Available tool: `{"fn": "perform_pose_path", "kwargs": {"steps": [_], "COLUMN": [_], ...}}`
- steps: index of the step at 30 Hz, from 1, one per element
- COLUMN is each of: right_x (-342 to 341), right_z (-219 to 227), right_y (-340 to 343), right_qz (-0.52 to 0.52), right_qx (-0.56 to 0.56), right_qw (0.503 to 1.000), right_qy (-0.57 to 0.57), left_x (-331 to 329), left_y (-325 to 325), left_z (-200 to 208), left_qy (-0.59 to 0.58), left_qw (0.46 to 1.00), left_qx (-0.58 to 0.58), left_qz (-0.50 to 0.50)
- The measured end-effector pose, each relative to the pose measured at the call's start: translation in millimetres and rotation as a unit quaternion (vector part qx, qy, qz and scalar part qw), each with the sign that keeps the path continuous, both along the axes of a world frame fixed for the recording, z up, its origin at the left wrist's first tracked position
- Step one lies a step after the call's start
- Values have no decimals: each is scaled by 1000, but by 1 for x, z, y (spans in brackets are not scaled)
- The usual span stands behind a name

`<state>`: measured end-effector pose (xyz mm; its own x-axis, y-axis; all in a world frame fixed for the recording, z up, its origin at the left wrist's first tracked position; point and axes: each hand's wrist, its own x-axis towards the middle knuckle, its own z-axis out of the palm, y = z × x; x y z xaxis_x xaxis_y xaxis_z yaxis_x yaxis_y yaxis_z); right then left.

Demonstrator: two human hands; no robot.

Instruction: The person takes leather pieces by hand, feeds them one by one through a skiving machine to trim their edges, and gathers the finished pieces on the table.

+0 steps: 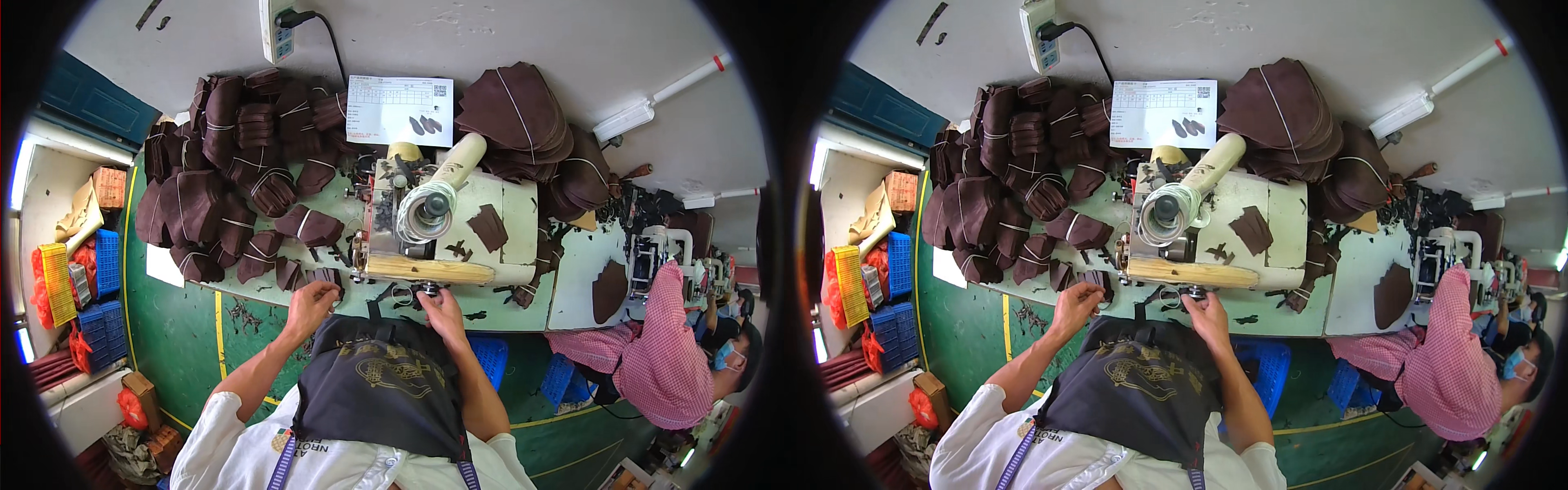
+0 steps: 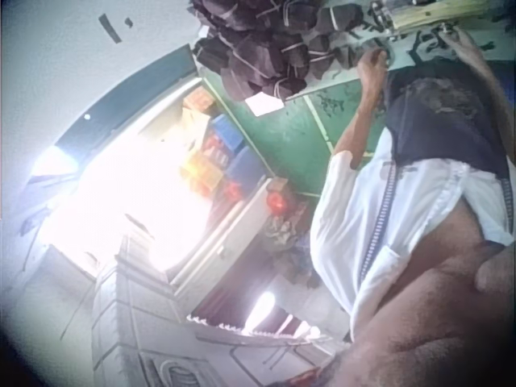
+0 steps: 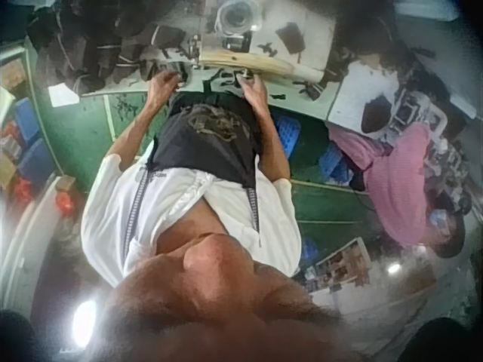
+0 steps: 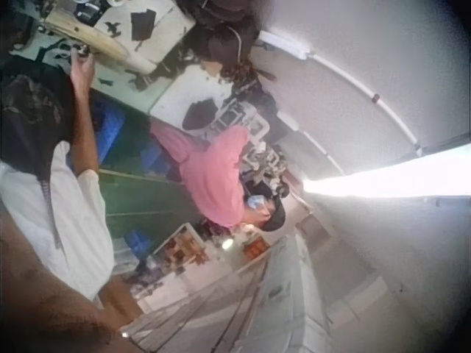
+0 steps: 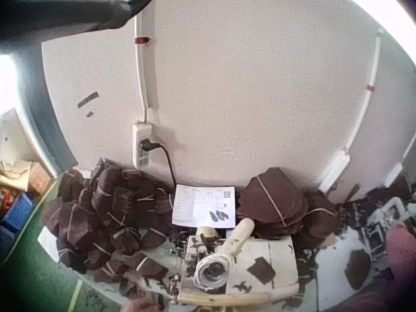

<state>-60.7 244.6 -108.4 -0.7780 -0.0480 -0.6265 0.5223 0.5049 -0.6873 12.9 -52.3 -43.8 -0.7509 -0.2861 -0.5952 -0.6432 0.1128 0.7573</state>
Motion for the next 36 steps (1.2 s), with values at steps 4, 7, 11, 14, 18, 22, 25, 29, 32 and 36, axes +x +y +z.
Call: {"fn": "perform_pose_path", "kwargs": {"steps": [4,7,11,14,18,22,25,29,32,36], "right_x": [-20,-24,-26,-27,-27,-27,-28,-14,25,30], "right_z": [9,5,-7,-10,-11,-11,-18,-9,0,52], "right_y": [-16,-21,-28,-29,-31,-31,-26,-18,-20,-91], "right_qz": [-40,-71,-125,-150,-175,-180,-176,-170,-15,285], "right_qx": [-44,-66,-52,-66,-89,-91,-92,-167,-127,-50], "right_qw": [993,984,975,969,964,962,959,937,984,955], "right_qy": [-100,-150,-176,-183,-182,-183,-200,-255,-124,59], "left_x": [0,3,10,14,27,45,52,58,59,62], "left_y": [-2,-5,-9,-10,-20,-27,-23,-11,-5,1], "left_z": [-5,-5,-14,-20,-33,-46,-54,-67,-68,-65], "left_qy": [0,-11,-5,-6,-35,-47,2,-9,2,38], "left_qw": [1000,1000,1000,1000,992,979,959,963,962,964], "left_qx": [-7,-10,-16,-16,-117,-197,-285,-263,-265,-255], "left_qz": [-5,2,7,18,14,27,5,51,61,66]}}
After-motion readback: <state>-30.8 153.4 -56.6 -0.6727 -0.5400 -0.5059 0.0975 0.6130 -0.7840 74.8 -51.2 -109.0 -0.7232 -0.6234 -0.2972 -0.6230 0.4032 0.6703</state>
